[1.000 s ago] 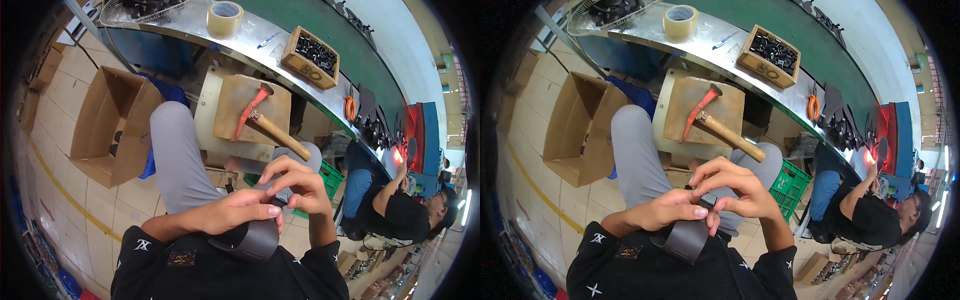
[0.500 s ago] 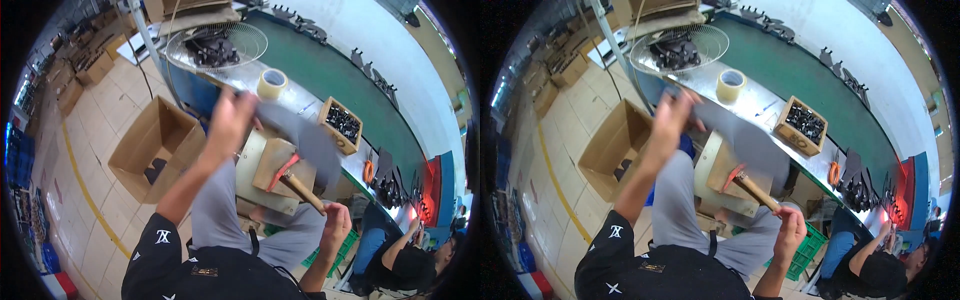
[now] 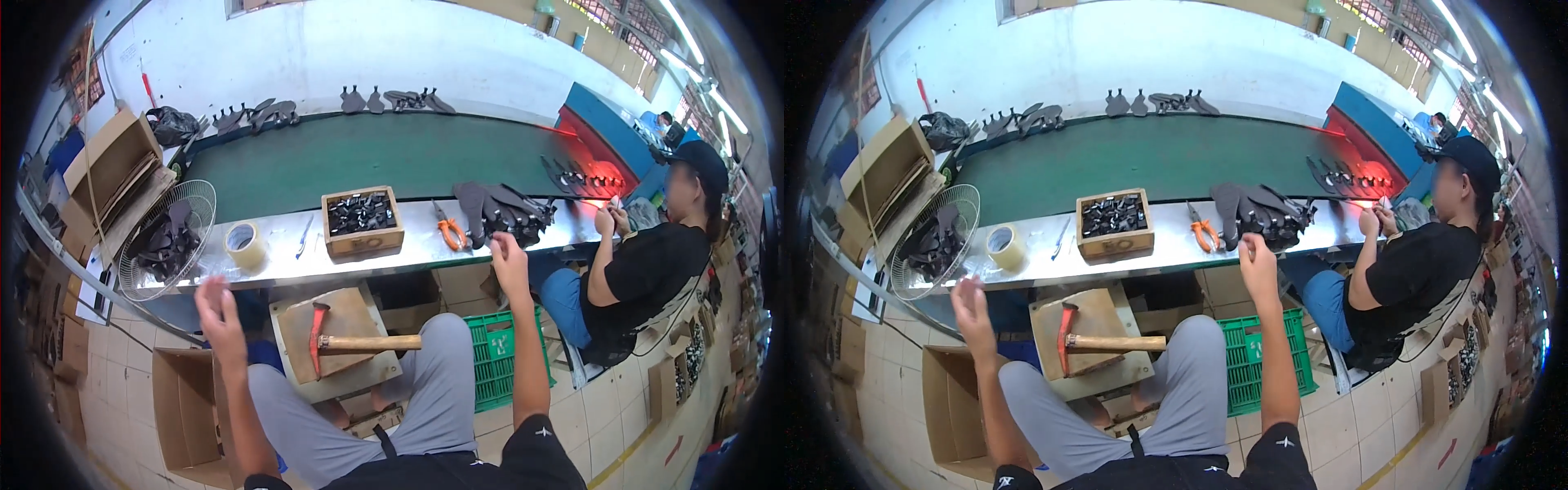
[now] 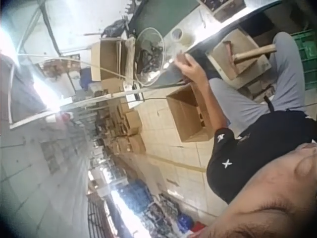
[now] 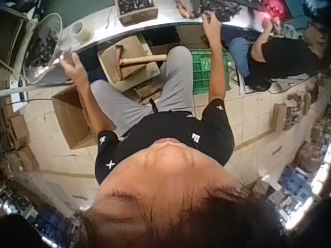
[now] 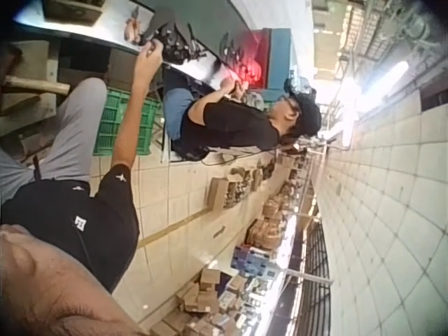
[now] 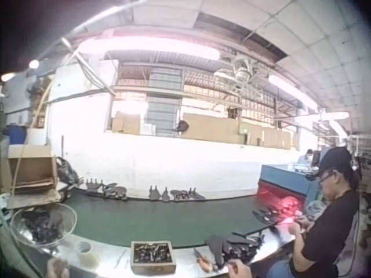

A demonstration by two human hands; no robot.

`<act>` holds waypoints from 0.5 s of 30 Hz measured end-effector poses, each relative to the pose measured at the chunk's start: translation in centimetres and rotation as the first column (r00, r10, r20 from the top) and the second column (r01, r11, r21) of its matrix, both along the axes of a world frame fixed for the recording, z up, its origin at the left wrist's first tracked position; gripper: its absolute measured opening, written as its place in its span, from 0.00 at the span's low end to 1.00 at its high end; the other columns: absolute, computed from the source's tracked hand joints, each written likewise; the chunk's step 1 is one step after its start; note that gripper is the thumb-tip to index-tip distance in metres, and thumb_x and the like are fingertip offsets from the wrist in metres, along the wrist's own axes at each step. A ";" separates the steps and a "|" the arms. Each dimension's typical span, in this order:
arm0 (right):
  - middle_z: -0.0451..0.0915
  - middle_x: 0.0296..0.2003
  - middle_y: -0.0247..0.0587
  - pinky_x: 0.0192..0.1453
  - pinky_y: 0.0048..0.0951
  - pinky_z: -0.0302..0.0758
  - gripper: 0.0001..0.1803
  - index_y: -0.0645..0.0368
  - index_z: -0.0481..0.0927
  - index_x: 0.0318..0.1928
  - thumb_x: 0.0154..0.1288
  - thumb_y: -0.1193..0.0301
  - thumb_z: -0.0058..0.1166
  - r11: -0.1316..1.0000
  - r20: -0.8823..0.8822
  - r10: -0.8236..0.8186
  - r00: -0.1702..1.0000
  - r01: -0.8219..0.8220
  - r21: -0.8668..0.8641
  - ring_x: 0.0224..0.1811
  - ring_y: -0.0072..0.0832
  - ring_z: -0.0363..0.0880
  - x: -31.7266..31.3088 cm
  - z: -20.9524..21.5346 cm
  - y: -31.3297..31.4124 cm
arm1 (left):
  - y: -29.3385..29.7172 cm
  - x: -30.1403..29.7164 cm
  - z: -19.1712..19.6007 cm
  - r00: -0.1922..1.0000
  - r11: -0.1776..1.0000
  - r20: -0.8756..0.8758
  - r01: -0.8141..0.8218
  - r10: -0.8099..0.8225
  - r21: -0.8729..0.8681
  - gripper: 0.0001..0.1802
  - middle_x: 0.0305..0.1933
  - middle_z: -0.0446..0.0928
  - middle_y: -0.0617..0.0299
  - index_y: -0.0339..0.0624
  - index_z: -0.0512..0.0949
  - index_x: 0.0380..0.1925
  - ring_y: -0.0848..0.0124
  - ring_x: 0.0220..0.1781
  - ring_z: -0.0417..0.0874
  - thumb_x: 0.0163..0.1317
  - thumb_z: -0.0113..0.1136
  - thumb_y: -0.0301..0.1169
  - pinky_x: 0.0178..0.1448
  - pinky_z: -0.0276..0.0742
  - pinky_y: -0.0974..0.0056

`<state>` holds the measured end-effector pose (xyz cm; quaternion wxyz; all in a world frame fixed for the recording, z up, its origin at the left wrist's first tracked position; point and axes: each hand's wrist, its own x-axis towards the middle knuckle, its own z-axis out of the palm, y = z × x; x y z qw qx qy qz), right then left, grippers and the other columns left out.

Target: Hammering and assembling shoe components at a manufacturing workstation.

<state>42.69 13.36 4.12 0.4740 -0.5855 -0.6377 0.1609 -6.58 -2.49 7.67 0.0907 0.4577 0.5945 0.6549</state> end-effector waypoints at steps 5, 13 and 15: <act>0.76 0.45 0.53 0.49 0.45 0.76 0.19 0.56 0.79 0.50 0.62 0.61 0.63 0.986 0.591 0.149 0.793 -0.074 -0.151 0.47 0.50 0.79 -0.4 -2.5 7.1 | -2.1 5.3 -0.5 0.988 0.985 0.015 0.151 -0.150 -0.079 0.16 0.54 0.79 0.52 0.34 0.71 0.57 0.66 0.57 0.80 0.71 0.50 0.24 0.65 0.72 0.62; 0.70 0.22 0.22 0.24 0.17 0.60 0.11 0.60 0.78 0.36 0.70 0.65 0.59 0.978 -0.579 0.152 0.801 -0.208 -0.031 0.22 0.10 0.65 -12.0 6.1 -1.2 | -4.4 10.1 1.3 0.880 0.966 -0.407 0.259 -0.244 -0.017 0.25 0.57 0.77 0.47 0.35 0.72 0.59 0.51 0.60 0.78 0.61 0.61 0.24 0.64 0.73 0.54; 0.75 0.28 0.27 0.23 0.17 0.66 0.08 0.59 0.77 0.44 0.71 0.69 0.57 0.879 -0.818 0.310 0.484 -0.474 0.053 0.22 0.11 0.68 -17.9 9.3 -9.0 | -3.5 13.0 1.6 0.878 0.964 -0.413 0.265 -0.242 0.000 0.27 0.58 0.77 0.46 0.35 0.71 0.61 0.50 0.62 0.77 0.60 0.63 0.25 0.66 0.72 0.53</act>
